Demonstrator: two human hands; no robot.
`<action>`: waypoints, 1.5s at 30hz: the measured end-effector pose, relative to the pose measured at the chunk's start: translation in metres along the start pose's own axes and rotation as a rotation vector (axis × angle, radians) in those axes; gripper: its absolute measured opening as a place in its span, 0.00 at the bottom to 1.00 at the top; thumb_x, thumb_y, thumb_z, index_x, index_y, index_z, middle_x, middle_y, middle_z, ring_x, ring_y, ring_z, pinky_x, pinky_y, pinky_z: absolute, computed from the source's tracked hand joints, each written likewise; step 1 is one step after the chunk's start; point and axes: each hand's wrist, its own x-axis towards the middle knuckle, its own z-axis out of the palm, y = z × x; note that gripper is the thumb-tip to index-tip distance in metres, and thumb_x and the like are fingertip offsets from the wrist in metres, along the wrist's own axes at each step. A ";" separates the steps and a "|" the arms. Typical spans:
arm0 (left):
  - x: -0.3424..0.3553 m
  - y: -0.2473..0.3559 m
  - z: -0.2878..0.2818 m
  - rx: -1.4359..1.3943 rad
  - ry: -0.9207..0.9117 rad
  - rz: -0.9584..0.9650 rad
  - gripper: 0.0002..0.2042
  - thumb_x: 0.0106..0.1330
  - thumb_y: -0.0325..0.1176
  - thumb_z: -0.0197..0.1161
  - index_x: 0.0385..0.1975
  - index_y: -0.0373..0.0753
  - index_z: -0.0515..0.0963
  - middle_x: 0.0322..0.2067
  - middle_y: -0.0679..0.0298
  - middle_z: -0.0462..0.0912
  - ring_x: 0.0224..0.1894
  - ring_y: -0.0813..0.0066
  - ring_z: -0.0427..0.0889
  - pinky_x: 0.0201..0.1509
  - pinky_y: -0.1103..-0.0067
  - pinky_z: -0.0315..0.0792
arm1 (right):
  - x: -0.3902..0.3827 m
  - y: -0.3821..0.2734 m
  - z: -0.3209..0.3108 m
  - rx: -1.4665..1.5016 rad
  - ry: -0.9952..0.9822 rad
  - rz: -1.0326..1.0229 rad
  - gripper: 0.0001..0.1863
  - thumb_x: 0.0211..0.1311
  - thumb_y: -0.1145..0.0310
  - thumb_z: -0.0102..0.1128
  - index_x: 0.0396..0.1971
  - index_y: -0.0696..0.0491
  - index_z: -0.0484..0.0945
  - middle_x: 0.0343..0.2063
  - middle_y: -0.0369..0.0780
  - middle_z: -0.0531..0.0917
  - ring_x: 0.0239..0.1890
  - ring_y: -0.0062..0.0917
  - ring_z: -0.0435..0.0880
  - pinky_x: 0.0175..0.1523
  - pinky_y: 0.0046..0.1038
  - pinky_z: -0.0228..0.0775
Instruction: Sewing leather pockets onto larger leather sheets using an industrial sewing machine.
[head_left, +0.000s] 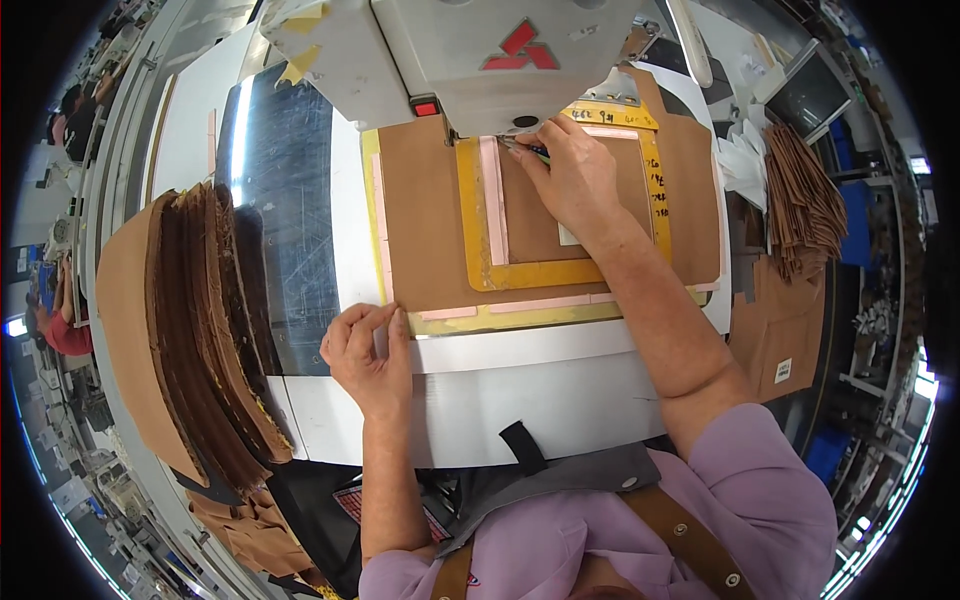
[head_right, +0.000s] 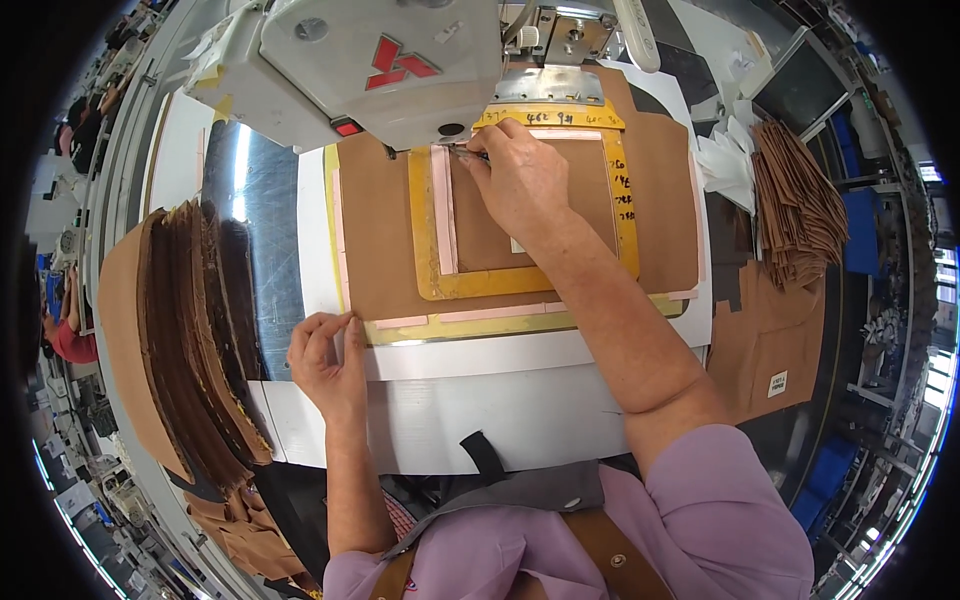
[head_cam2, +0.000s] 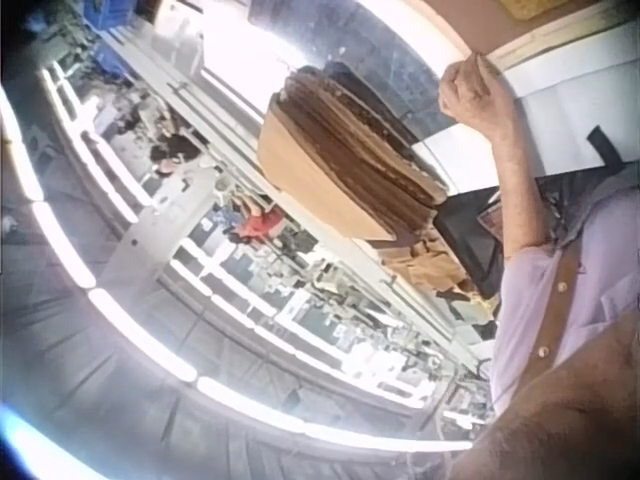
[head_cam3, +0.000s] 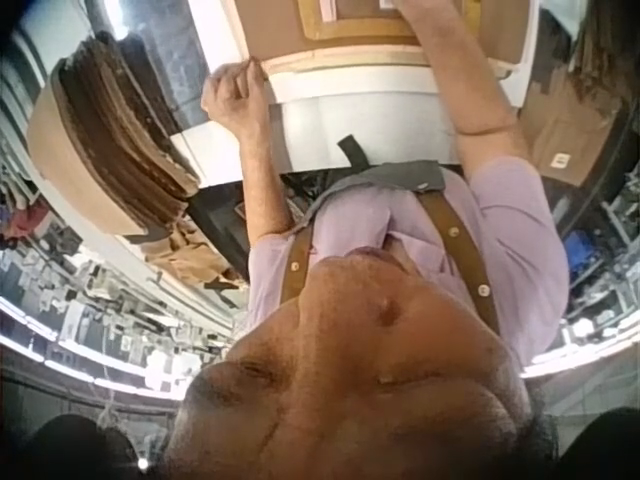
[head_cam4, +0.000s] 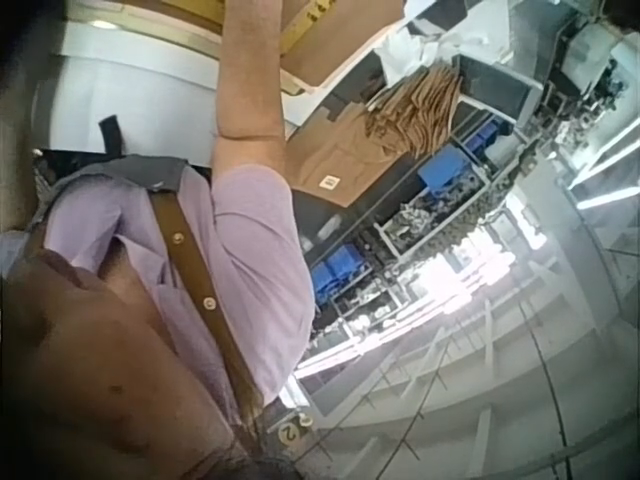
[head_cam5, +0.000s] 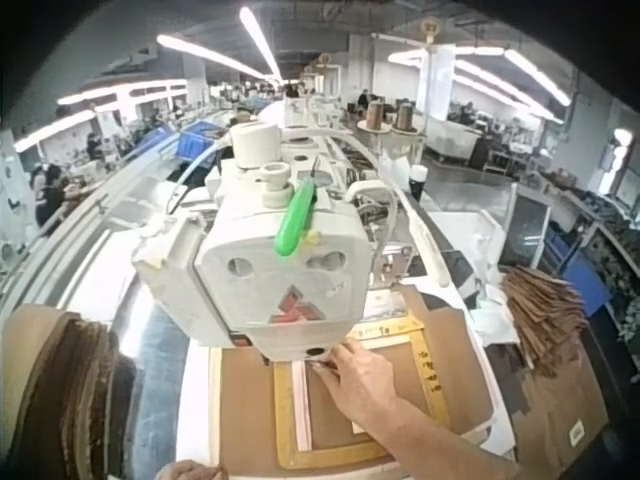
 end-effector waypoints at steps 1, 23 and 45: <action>-0.004 -0.001 -0.001 -0.042 0.006 -0.005 0.06 0.59 0.27 0.74 0.36 0.42 0.87 0.38 0.65 0.83 0.43 0.68 0.80 0.54 0.72 0.67 | 0.000 0.000 0.000 0.002 0.000 -0.003 0.09 0.63 0.62 0.69 0.38 0.50 0.85 0.39 0.38 0.84 0.37 0.36 0.87 0.42 0.37 0.79; 0.016 0.045 0.016 -0.015 -0.112 0.245 0.18 0.55 0.28 0.76 0.47 0.44 0.85 0.47 0.63 0.82 0.52 0.64 0.79 0.62 0.68 0.64 | -0.033 -0.014 -0.048 0.550 -0.294 -0.081 0.09 0.58 0.69 0.73 0.36 0.55 0.85 0.35 0.39 0.84 0.36 0.30 0.85 0.42 0.31 0.77; 0.071 0.081 0.050 0.237 -0.567 0.617 0.30 0.70 0.44 0.60 0.72 0.43 0.66 0.73 0.62 0.66 0.77 0.56 0.58 0.80 0.53 0.44 | -0.058 0.130 -0.218 0.323 -0.028 0.360 0.13 0.69 0.60 0.65 0.43 0.56 0.81 0.22 0.37 0.80 0.29 0.27 0.82 0.39 0.31 0.72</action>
